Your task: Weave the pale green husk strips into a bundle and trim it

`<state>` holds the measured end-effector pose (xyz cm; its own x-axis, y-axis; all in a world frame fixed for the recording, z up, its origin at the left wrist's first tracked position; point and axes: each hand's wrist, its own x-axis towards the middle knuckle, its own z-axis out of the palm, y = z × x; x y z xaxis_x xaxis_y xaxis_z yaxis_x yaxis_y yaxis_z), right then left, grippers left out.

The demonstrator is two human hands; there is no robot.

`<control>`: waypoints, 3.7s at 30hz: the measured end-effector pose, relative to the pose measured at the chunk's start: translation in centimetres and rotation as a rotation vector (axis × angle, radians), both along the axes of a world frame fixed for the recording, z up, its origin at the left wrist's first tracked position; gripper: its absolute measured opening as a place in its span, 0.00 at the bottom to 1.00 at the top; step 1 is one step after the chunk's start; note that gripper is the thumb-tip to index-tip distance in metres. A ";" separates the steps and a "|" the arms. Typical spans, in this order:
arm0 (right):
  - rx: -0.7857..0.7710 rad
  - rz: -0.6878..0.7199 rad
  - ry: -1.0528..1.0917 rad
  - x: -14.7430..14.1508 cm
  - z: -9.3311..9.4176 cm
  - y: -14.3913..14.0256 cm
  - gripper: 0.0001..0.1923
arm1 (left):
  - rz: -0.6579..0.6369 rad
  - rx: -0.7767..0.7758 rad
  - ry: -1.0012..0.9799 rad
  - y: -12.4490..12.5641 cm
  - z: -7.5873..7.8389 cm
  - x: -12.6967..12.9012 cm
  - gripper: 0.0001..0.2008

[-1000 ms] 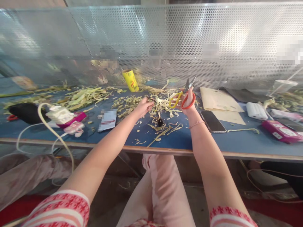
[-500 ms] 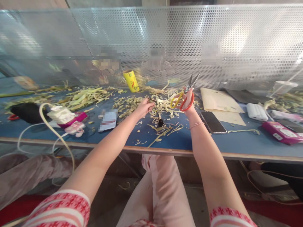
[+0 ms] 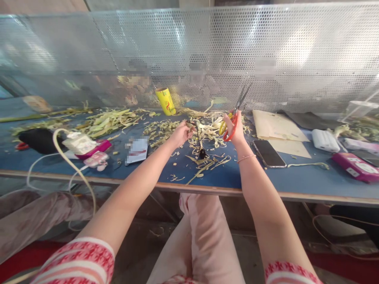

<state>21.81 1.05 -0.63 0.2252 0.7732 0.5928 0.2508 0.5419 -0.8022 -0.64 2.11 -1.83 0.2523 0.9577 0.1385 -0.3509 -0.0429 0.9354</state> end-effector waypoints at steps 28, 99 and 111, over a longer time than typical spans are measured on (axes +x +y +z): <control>0.075 -0.246 -1.117 0.2 -0.8 -0.9 0.22 | -0.003 -0.159 -0.063 0.1 0.4 -0.6 0.12; 0.139 -0.370 -1.100 -1.3 -0.2 -1.8 0.24 | 0.083 0.047 -0.043 -0.3 0.3 0.1 0.11; 0.105 -0.372 -1.115 -0.9 0.1 -2.2 0.23 | 0.142 0.140 0.031 0.3 -0.5 0.1 0.14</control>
<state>20.87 -1.17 -0.52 -0.2562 0.7052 0.6611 0.9412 0.3380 0.0042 -0.51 2.40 -2.28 0.1223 0.9558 0.2675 -0.3029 -0.2207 0.9271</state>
